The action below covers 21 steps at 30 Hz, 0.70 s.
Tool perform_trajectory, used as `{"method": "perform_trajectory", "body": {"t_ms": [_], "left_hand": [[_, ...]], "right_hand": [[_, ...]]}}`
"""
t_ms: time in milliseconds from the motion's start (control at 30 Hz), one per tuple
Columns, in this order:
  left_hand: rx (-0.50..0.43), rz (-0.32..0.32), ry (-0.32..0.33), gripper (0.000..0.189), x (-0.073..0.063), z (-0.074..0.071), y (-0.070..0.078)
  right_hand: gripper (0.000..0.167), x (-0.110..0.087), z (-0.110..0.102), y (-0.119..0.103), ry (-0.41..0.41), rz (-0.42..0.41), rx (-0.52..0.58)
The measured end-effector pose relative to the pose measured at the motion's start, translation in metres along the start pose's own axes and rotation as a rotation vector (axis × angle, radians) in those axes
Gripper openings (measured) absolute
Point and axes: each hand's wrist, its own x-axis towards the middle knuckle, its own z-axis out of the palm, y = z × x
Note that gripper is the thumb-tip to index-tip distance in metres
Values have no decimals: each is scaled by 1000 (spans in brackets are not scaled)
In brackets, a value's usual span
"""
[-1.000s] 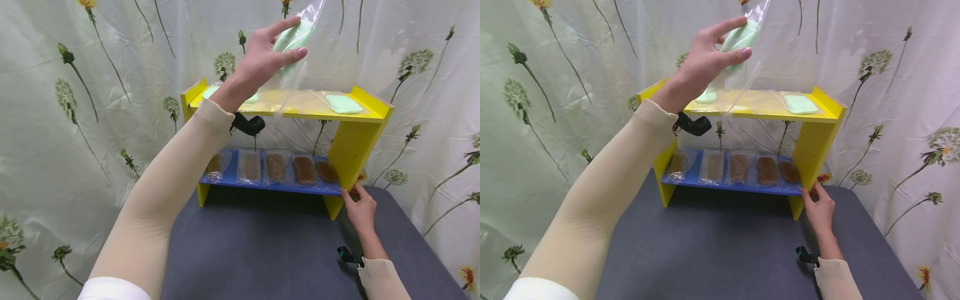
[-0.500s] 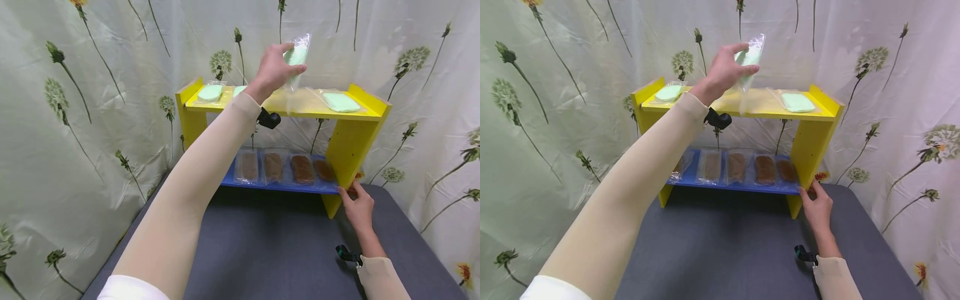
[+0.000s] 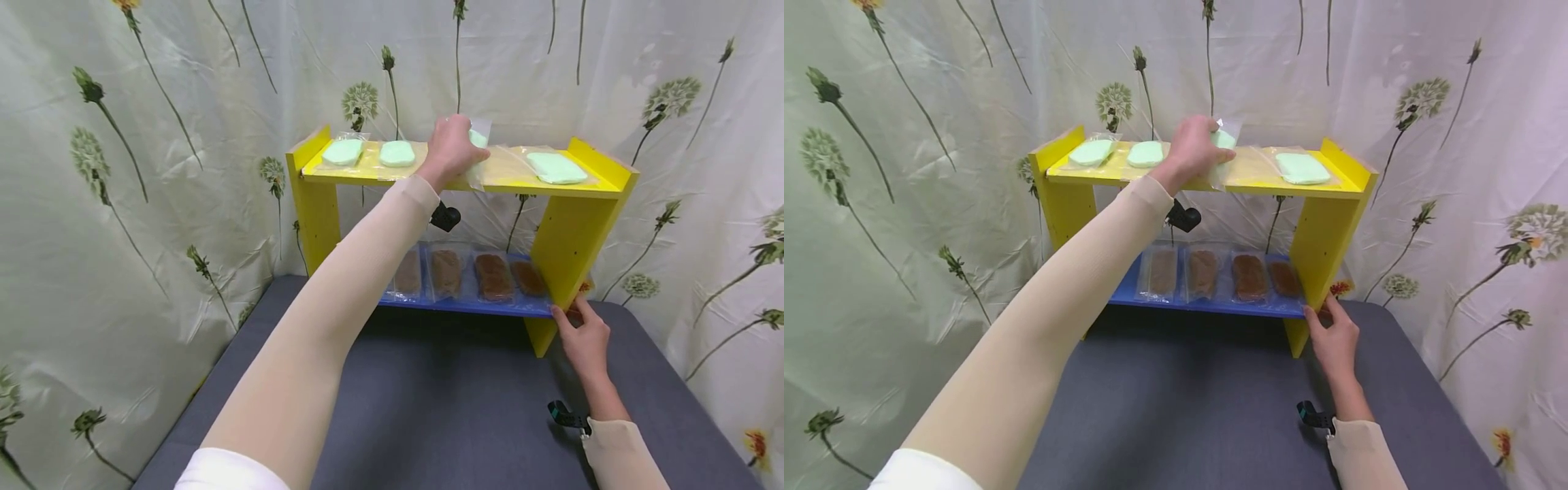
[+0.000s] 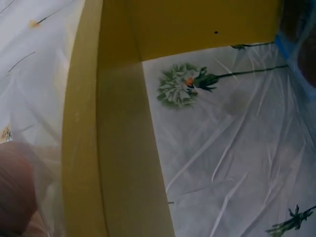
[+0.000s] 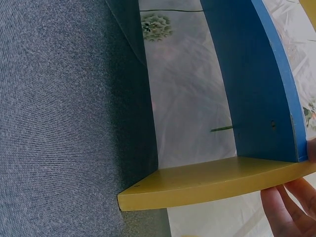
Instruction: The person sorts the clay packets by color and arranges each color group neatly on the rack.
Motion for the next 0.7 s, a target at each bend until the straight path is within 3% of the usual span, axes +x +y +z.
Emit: {"method": "perform_trajectory", "body": {"t_ms": [167,367,567,700], "left_hand": [[128,-61,-45,36,-6,2,1],[300,-107,-103,51,-10,4,2],[366,-119,-125,57,-11,5,3],[340,-128,-140,58,-11,0,3]], "right_hand": [[37,0,1,1,6,-7,4],[37,0,0,1,-3,0,5],[36,-1,1,2,-5,10,-7],[37,0,0,1,-5,3,-10]]}}
